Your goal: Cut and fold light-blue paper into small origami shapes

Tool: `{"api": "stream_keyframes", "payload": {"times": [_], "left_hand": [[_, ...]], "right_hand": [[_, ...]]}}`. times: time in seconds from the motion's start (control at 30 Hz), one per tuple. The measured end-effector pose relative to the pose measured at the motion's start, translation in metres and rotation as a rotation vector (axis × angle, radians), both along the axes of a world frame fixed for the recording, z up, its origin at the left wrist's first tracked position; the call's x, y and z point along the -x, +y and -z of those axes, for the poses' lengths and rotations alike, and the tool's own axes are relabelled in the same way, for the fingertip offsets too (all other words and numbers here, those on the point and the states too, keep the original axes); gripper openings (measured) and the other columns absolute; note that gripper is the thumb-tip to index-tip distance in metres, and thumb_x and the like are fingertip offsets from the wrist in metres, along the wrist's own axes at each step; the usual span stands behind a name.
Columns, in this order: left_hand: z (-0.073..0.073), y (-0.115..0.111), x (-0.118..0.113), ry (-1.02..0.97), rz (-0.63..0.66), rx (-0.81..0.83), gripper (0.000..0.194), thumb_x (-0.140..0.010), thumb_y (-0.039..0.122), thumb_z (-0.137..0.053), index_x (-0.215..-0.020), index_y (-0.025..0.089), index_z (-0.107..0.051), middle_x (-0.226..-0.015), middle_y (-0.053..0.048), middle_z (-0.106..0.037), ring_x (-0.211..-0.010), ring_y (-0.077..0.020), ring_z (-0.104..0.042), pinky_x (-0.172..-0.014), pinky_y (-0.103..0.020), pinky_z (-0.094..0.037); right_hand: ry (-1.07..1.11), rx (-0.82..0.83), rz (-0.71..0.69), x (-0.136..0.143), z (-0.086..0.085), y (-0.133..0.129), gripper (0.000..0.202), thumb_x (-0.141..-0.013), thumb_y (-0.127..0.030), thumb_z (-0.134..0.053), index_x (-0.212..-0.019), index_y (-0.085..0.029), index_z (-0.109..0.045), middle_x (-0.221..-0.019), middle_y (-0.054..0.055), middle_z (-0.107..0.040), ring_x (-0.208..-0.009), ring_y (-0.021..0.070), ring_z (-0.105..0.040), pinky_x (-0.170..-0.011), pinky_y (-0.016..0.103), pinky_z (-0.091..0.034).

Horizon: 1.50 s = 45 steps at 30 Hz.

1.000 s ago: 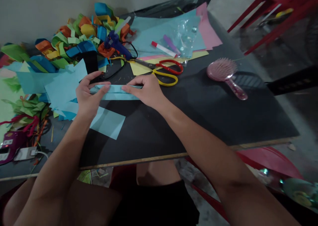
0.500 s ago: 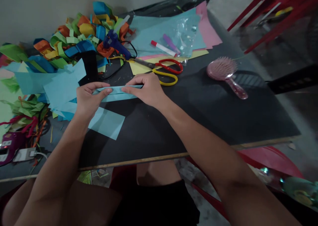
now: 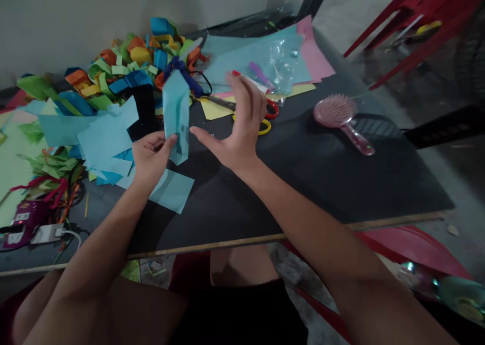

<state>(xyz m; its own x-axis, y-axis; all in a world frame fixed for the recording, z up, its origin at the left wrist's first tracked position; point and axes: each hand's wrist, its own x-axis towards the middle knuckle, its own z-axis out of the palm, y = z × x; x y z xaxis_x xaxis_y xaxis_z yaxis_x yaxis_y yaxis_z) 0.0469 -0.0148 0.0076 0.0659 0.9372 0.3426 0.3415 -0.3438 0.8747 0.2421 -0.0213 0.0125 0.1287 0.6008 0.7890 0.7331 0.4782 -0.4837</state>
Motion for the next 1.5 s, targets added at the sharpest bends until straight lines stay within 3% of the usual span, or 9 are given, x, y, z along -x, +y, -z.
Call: {"api": "stream_keyframes", "payload": {"times": [0.1,0.2,0.33,0.47,0.83,0.97,1.13,1.33,1.5], "left_hand": [[0.003,-0.006,-0.012,-0.295,0.036,0.150,0.035,-0.079,0.051,-0.074,-0.083,0.017,-0.074,-0.070,-0.003,-0.071,-0.056,-0.0109,-0.059,-0.052,-0.022,-0.045],[0.003,-0.014,-0.021,-0.388,0.064,0.203,0.040,-0.071,0.055,-0.079,-0.078,0.016,-0.072,-0.064,-0.001,-0.068,-0.053,-0.0089,-0.056,-0.048,-0.020,-0.043],[0.003,-0.021,-0.027,-0.426,0.105,0.266,0.043,-0.069,0.057,-0.080,-0.077,0.016,-0.072,-0.061,0.001,-0.065,-0.051,-0.0072,-0.052,-0.048,-0.020,-0.041],[0.006,-0.019,-0.026,-0.491,0.114,0.288,0.038,-0.070,0.053,-0.081,-0.076,0.017,-0.072,-0.058,0.002,-0.062,-0.050,-0.0059,-0.048,-0.048,-0.019,-0.040],[0.001,-0.020,-0.026,-0.335,0.179,0.256,0.045,-0.070,0.060,-0.078,-0.067,0.016,-0.066,-0.048,0.005,-0.047,-0.045,-0.0055,-0.037,-0.044,-0.021,-0.031],[-0.002,-0.019,-0.019,-0.167,0.166,0.140,0.043,-0.079,0.058,-0.071,-0.066,0.017,-0.066,-0.057,0.001,-0.058,-0.051,-0.0090,-0.049,-0.049,-0.023,-0.038],[-0.005,-0.007,-0.008,-0.293,0.098,0.068,0.041,-0.078,0.059,-0.071,-0.092,0.020,-0.075,-0.085,-0.006,-0.073,-0.072,-0.0167,-0.066,-0.062,-0.028,-0.052],[-0.005,-0.004,-0.008,-0.326,0.071,0.103,0.031,-0.072,0.052,-0.080,-0.069,0.021,-0.074,-0.060,0.000,-0.062,-0.053,-0.0100,-0.051,-0.050,-0.025,-0.043],[-0.005,-0.006,-0.010,-0.331,0.054,0.157,0.031,-0.073,0.046,-0.081,-0.058,0.020,-0.070,-0.053,0.002,-0.053,-0.051,-0.0089,-0.045,-0.048,-0.025,-0.038]], "right_hand": [[0.205,0.182,-0.161,0.013,0.003,-0.005,0.050,-0.085,-0.058,-0.061,-0.119,-0.022,-0.061,-0.105,0.009,-0.068,-0.088,0.0223,-0.065,-0.075,0.037,-0.051],[0.288,0.370,-0.291,0.025,0.003,-0.011,0.034,-0.082,-0.050,-0.066,-0.096,-0.019,-0.069,-0.080,0.003,-0.069,-0.065,0.0141,-0.060,-0.059,0.028,-0.047],[0.328,0.359,-0.247,0.027,-0.002,-0.019,0.025,-0.081,-0.042,-0.065,-0.077,-0.018,-0.071,-0.059,-0.001,-0.060,-0.050,0.0102,-0.049,-0.049,0.025,-0.038],[0.354,0.334,-0.252,0.022,-0.005,-0.020,0.031,-0.087,-0.040,-0.056,-0.066,-0.018,-0.066,-0.048,-0.003,-0.047,-0.044,0.0089,-0.041,-0.045,0.025,-0.034],[0.486,0.390,-0.355,0.027,-0.005,-0.019,0.022,-0.080,-0.038,-0.068,-0.071,-0.018,-0.068,-0.062,0.000,-0.062,-0.052,0.0101,-0.053,-0.049,0.024,-0.042],[0.517,0.428,-0.379,0.025,-0.001,-0.015,0.028,-0.083,-0.037,-0.065,-0.063,-0.018,-0.065,-0.053,-0.002,-0.054,-0.047,0.0079,-0.044,-0.044,0.023,-0.035],[0.560,0.526,-0.503,0.023,0.005,-0.011,0.027,-0.080,-0.042,-0.069,-0.072,-0.017,-0.073,-0.055,-0.001,-0.058,-0.047,0.0088,-0.045,-0.045,0.025,-0.037],[0.461,0.615,-0.567,0.020,0.009,-0.009,0.027,-0.079,-0.041,-0.069,-0.070,-0.016,-0.073,-0.056,0.000,-0.060,-0.050,0.0099,-0.047,-0.047,0.025,-0.038],[0.431,0.666,-0.561,0.018,0.010,-0.006,0.027,-0.077,-0.042,-0.069,-0.072,-0.016,-0.074,-0.058,0.001,-0.062,-0.052,0.0109,-0.050,-0.048,0.025,-0.038]]}}
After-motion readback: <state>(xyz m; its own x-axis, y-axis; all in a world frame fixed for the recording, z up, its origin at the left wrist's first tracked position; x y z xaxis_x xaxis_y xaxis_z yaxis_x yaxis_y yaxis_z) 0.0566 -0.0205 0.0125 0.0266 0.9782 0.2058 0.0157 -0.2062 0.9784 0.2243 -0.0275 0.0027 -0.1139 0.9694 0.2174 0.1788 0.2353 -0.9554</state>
